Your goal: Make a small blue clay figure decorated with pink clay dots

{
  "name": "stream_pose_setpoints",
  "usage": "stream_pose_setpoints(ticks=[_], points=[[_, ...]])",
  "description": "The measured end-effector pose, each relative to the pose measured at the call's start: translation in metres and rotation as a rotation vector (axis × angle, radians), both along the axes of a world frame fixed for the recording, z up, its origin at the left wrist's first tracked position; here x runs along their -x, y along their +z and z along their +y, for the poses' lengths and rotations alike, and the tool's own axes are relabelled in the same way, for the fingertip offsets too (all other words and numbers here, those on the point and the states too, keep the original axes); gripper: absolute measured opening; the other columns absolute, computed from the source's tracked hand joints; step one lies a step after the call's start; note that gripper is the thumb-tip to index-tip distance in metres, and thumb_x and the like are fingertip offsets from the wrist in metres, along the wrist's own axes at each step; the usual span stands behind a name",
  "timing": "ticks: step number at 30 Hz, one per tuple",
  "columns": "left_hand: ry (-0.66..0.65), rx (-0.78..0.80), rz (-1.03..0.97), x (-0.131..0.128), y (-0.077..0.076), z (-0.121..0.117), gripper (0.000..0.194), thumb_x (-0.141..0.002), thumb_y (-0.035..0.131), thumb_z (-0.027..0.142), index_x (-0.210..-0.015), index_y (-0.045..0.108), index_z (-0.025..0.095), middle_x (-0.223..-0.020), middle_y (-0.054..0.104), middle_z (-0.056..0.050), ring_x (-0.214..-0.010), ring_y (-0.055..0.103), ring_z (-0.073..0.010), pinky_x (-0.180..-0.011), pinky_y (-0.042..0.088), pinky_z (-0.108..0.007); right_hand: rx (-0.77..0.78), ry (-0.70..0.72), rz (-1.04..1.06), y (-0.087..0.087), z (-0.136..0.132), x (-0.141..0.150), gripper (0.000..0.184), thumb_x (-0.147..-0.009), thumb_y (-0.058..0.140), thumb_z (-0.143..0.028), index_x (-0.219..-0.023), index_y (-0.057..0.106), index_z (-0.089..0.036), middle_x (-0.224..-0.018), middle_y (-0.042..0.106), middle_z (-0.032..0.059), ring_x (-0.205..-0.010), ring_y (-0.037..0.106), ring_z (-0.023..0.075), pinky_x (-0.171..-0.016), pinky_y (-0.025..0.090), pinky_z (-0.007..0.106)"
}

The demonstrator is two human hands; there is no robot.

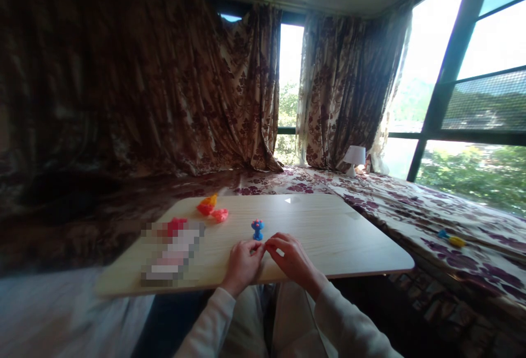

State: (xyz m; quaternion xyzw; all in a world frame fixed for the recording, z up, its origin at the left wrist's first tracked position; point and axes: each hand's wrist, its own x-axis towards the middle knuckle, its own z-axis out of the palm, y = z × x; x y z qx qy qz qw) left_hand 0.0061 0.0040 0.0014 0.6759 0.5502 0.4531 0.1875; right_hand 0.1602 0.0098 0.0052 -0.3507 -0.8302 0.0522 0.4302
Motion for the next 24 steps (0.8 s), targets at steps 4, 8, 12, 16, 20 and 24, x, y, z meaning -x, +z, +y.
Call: stream_pose_setpoints(ticks=[4,8,12,16,20,24], points=[[-0.022,0.017,0.001,0.001,0.002,0.000,0.024,-0.075,0.054,0.037,-0.072,0.070,0.020,-0.078,0.072,-0.004,-0.081,0.062,-0.0189,-0.078,0.045,-0.028,0.032,0.044,0.028,0.003,-0.003,0.000,0.014,-0.085,0.053,-0.015,-0.083,0.066,-0.020,-0.080,0.064,0.0019,-0.075,0.057,0.0136,-0.072,0.042,0.024],[-0.004,0.009,0.019,0.001,0.002,-0.002,0.020,-0.074,0.056,0.034,-0.069,0.069,0.020,-0.077,0.071,-0.003,-0.081,0.062,-0.0183,-0.078,0.045,-0.028,0.058,-0.017,0.056,0.004,0.000,-0.002,0.014,-0.083,0.053,-0.015,-0.076,0.065,-0.019,-0.074,0.062,0.0009,-0.071,0.056,0.0130,-0.069,0.041,0.024],[0.018,-0.009,0.028,0.001,0.000,-0.002,0.020,-0.074,0.055,0.033,-0.069,0.069,0.020,-0.074,0.070,-0.002,-0.079,0.061,-0.0178,-0.078,0.045,-0.028,0.113,-0.262,0.131,-0.001,0.013,-0.006,0.015,-0.079,0.051,-0.012,-0.076,0.065,-0.018,-0.070,0.061,0.0013,-0.066,0.056,0.0138,-0.065,0.042,0.024],[-0.005,-0.033,0.006,0.002,-0.003,0.000,0.022,-0.077,0.053,0.033,-0.078,0.071,0.020,-0.078,0.071,-0.003,-0.080,0.061,-0.0181,-0.079,0.046,-0.028,0.137,-0.319,0.054,-0.009,0.021,-0.008,0.027,-0.075,0.047,-0.004,-0.083,0.068,-0.019,-0.080,0.066,0.0042,-0.075,0.060,0.0166,-0.069,0.044,0.025],[-0.024,-0.072,0.023,0.003,-0.005,0.002,0.022,-0.078,0.050,0.024,-0.081,0.071,0.019,-0.084,0.070,-0.005,-0.085,0.060,-0.0182,-0.083,0.045,-0.030,0.085,-0.299,-0.010,-0.013,0.021,-0.009,0.037,-0.071,0.044,0.000,-0.087,0.071,-0.020,-0.091,0.067,0.0059,-0.087,0.061,0.0191,-0.078,0.045,0.027],[-0.010,-0.066,0.019,0.005,-0.009,0.004,0.021,-0.075,0.053,0.020,-0.086,0.071,0.019,-0.083,0.069,-0.005,-0.085,0.060,-0.0173,-0.083,0.045,-0.030,0.031,-0.278,-0.001,-0.009,0.014,-0.008,0.032,-0.074,0.050,-0.006,-0.095,0.069,-0.021,-0.100,0.063,0.0077,-0.090,0.059,0.0197,-0.082,0.046,0.031]])
